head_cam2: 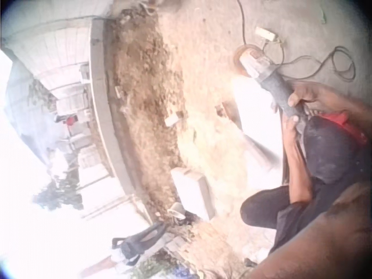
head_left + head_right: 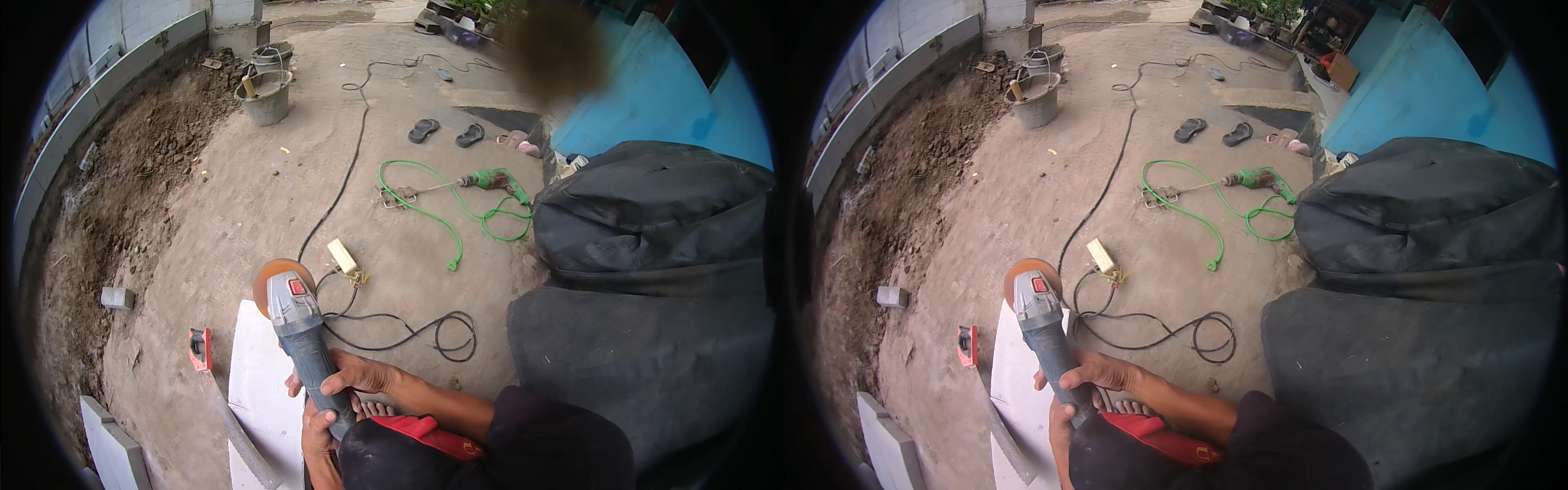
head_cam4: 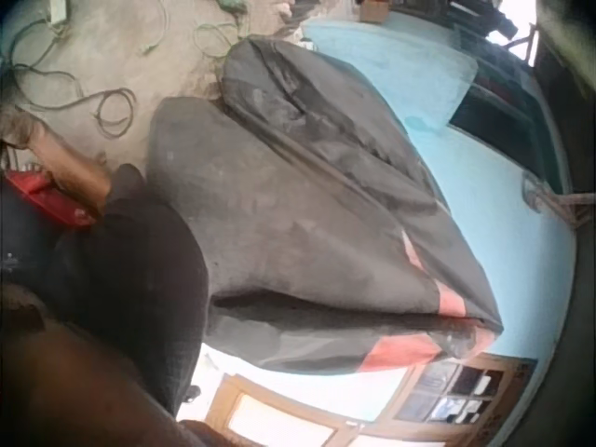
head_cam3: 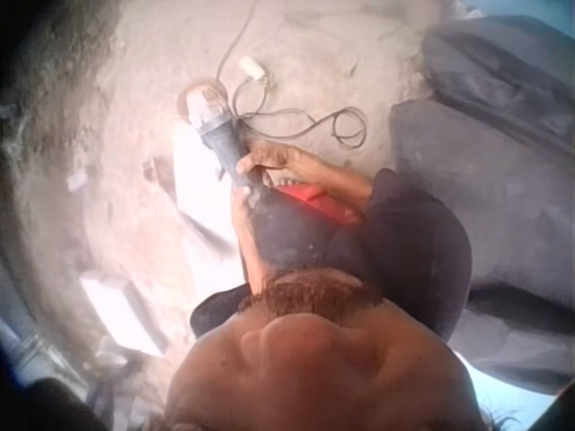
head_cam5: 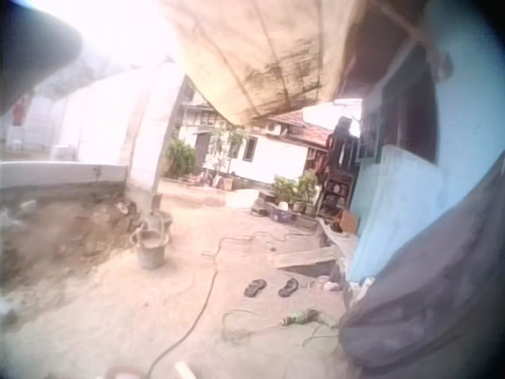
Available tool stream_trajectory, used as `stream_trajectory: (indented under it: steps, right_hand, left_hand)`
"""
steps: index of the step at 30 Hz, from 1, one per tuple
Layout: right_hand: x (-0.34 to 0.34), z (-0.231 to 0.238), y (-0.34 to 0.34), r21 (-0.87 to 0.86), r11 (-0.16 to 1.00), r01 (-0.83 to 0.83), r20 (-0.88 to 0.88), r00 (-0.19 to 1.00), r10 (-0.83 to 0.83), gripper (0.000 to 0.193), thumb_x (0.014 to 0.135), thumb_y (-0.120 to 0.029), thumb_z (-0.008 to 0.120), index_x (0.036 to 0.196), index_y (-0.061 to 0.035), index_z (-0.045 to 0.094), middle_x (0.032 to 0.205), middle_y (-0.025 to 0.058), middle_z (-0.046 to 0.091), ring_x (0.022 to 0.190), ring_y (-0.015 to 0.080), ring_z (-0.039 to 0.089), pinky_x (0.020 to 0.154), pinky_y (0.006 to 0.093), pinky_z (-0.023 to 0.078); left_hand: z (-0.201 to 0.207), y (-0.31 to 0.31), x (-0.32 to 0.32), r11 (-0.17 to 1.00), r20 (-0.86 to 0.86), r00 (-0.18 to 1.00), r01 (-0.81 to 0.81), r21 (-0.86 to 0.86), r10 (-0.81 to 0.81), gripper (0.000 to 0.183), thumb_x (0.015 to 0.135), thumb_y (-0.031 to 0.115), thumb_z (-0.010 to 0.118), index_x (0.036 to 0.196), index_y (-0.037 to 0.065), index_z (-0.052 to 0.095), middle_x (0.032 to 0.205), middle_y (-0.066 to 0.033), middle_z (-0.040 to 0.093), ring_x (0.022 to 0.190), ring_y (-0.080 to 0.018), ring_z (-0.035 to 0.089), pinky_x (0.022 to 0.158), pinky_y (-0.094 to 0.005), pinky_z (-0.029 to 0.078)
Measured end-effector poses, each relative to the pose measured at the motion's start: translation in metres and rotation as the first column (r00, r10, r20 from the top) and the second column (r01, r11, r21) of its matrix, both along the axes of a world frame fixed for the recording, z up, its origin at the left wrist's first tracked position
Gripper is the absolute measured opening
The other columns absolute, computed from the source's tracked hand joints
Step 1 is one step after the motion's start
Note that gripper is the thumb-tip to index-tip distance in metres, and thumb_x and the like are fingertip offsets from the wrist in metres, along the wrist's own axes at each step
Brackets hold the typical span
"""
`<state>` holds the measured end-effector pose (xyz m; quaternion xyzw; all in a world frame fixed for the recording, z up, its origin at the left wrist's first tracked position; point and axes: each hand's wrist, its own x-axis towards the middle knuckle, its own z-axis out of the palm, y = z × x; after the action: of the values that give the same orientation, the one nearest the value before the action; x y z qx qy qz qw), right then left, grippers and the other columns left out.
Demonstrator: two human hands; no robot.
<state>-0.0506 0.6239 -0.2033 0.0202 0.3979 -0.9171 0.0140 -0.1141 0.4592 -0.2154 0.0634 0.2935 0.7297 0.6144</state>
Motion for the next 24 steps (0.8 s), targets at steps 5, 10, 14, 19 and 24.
stream_trajectory:
  steps: [5, 10, 14, 19, 24]
  right_hand:
    - [0.008, 0.005, 0.026, 0.511, 0.795, 0.329, 0.134, 0.882, -0.451, 0.056, 0.081, -0.019, 0.083, 0.128, -0.0016, 0.058, 0.110, 0.0068, 0.068, 0.104, 0.0180, 0.066, 0.092, 0.0350, 0.053]
    - [0.056, 0.011, 0.126, 0.969, -0.172, -0.179, -0.083, 0.421, -0.903, 0.056, 0.075, -0.032, 0.085, 0.113, -0.0001, 0.059, 0.094, 0.0258, 0.072, 0.088, 0.0452, 0.071, 0.079, 0.0530, 0.055]
    - [0.091, -0.023, 0.178, 0.952, -0.058, -0.302, 0.046, 0.328, -0.944, 0.055, 0.075, -0.036, 0.084, 0.112, -0.0018, 0.061, 0.098, 0.0238, 0.073, 0.092, 0.0459, 0.071, 0.081, 0.0553, 0.055]
    - [0.119, -0.077, 0.194, 0.927, -0.005, -0.376, 0.083, 0.217, -0.973, 0.055, 0.076, -0.035, 0.084, 0.114, -0.0028, 0.060, 0.105, 0.0243, 0.072, 0.099, 0.0460, 0.070, 0.082, 0.0557, 0.054]
    - [0.117, -0.111, 0.217, 0.888, -0.075, -0.454, -0.017, 0.131, -0.991, 0.062, 0.080, -0.032, 0.085, 0.121, -0.0029, 0.049, 0.117, 0.0226, 0.066, 0.107, 0.0445, 0.067, 0.087, 0.0539, 0.055]
  left_hand:
    - [0.002, 0.004, -0.029, 0.953, -0.566, 0.804, 0.000, -0.302, -0.180, 0.051, 0.090, 0.020, 0.083, 0.128, -0.007, 0.062, 0.111, -0.0179, 0.071, 0.100, -0.0247, 0.069, 0.089, -0.0347, 0.055]
    - [0.023, -0.021, -0.025, 0.793, -0.649, 0.632, -0.086, -0.603, -0.424, 0.052, 0.090, 0.024, 0.084, 0.126, -0.006, 0.063, 0.114, -0.0208, 0.072, 0.103, -0.0260, 0.071, 0.087, -0.0370, 0.057]
    - [0.065, -0.041, -0.038, 0.746, -0.688, 0.555, -0.171, -0.644, -0.467, 0.050, 0.089, 0.023, 0.084, 0.125, -0.007, 0.064, 0.110, -0.0217, 0.073, 0.097, -0.0280, 0.072, 0.082, -0.0382, 0.058]
    - [0.097, -0.081, -0.043, 0.686, -0.718, 0.446, -0.268, -0.676, -0.534, 0.039, 0.097, 0.017, 0.072, 0.128, -0.005, 0.062, 0.114, -0.0202, 0.072, 0.102, -0.0299, 0.070, 0.090, -0.0431, 0.056]
    - [0.121, -0.126, -0.042, 0.570, -0.661, 0.409, -0.334, -0.750, -0.630, 0.039, 0.100, 0.017, 0.069, 0.133, 0.000, 0.062, 0.117, -0.0186, 0.072, 0.107, -0.0289, 0.069, 0.091, -0.0415, 0.055]
